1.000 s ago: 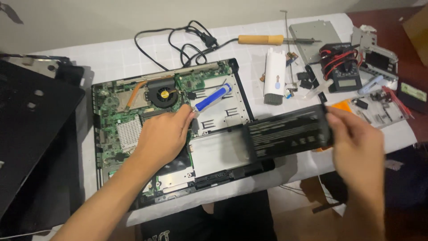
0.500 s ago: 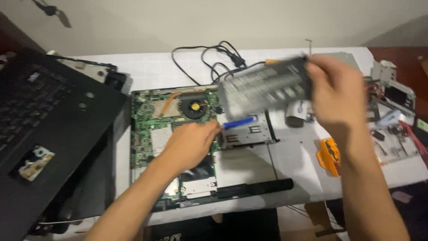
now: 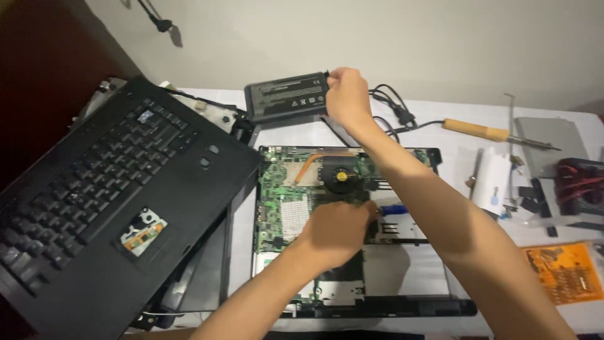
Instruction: Disassembling a laptop using a screwdriver and prying tool to remove the casing and battery.
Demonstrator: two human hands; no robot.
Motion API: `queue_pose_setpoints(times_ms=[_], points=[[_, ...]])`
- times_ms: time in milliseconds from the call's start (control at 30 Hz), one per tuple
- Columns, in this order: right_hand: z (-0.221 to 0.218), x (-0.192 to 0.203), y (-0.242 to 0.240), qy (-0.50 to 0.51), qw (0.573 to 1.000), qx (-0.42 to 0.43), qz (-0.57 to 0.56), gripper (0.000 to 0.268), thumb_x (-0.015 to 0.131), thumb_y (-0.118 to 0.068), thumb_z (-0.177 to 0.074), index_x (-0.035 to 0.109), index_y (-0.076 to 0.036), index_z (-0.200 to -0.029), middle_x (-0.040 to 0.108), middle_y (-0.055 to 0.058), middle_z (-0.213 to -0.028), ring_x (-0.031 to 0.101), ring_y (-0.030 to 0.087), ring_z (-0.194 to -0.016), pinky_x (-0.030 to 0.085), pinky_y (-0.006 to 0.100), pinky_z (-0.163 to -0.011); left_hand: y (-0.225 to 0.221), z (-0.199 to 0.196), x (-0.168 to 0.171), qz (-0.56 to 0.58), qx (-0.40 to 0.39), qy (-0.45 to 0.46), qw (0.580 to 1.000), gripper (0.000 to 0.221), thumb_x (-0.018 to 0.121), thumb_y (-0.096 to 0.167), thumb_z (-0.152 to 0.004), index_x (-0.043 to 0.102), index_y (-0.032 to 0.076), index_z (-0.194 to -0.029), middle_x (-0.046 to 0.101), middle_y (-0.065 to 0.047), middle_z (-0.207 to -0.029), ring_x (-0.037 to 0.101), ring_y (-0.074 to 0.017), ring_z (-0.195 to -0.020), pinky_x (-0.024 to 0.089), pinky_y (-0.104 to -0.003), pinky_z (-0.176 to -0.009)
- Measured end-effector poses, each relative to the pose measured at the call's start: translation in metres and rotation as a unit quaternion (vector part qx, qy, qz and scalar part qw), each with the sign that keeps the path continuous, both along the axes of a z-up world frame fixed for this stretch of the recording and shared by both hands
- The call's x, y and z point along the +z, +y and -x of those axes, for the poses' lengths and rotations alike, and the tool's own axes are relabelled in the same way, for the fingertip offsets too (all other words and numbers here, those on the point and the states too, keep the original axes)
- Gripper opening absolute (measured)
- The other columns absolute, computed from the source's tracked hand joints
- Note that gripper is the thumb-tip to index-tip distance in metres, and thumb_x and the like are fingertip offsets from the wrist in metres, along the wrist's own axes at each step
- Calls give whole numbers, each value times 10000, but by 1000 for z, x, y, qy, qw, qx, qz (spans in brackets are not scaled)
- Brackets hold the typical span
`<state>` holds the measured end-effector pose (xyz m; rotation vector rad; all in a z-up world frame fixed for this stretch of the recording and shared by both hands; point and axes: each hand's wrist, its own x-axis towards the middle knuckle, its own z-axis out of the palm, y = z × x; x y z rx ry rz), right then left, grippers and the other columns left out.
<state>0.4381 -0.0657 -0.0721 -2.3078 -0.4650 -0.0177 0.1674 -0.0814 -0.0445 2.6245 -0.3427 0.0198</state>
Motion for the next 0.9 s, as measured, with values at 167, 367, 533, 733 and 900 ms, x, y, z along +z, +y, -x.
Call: queue_pose_setpoints(times_ms=[167, 367, 533, 733, 900], points=[[55, 47, 1, 45, 999, -22, -21, 290, 533, -150, -1013, 718, 1, -1178, 746, 263, -1038, 677, 450, -1121, 528, 545, -953, 8, -1, 22, 33, -36, 58, 997, 354, 437, 81, -970, 685, -23, -1200, 731, -215, -774, 712, -343, -662, 556, -371, -508], [47, 12, 1, 68, 998, 15, 0, 310, 557, -150, -1010, 691, 25, -1227, 745, 251, -1081, 668, 433, -1154, 523, 543, -980, 10, -6, 17, 51, -42, 84, 994, 406, 418, 95, -984, 608, -32, -1319, 736, -238, -893, 730, -371, -765, 576, -404, -526], [45, 14, -12, 82, 992, 68, 72, 285, 690, -154, -912, 731, -52, -1175, 776, 145, -1003, 694, 363, -1119, 540, 504, -956, 11, -1, 23, 71, -47, 90, 992, 426, 388, 44, -980, 600, -83, -1327, 731, -258, -891, 714, -363, -735, 575, -385, -534], [84, 83, -38, 97, 977, 106, 155, 272, 626, -256, -966, 778, -85, -1114, 778, 157, -905, 724, 404, -1035, 544, 494, -909, 7, -2, 8, 70, -32, 35, 996, 318, 419, 99, -1004, 643, -29, -1189, 714, -242, -814, 723, -386, -721, 587, -400, -538], [101, 131, -96, 130, 979, 129, 94, 439, 591, -376, -944, 730, -121, -1274, 792, 103, -1097, 724, 325, -1111, 478, 454, -1023, 7, 0, 14, 81, -24, 101, 991, 403, 361, 64, -975, 603, 37, -1295, 721, -201, -831, 701, -413, -725, 584, -492, -656]])
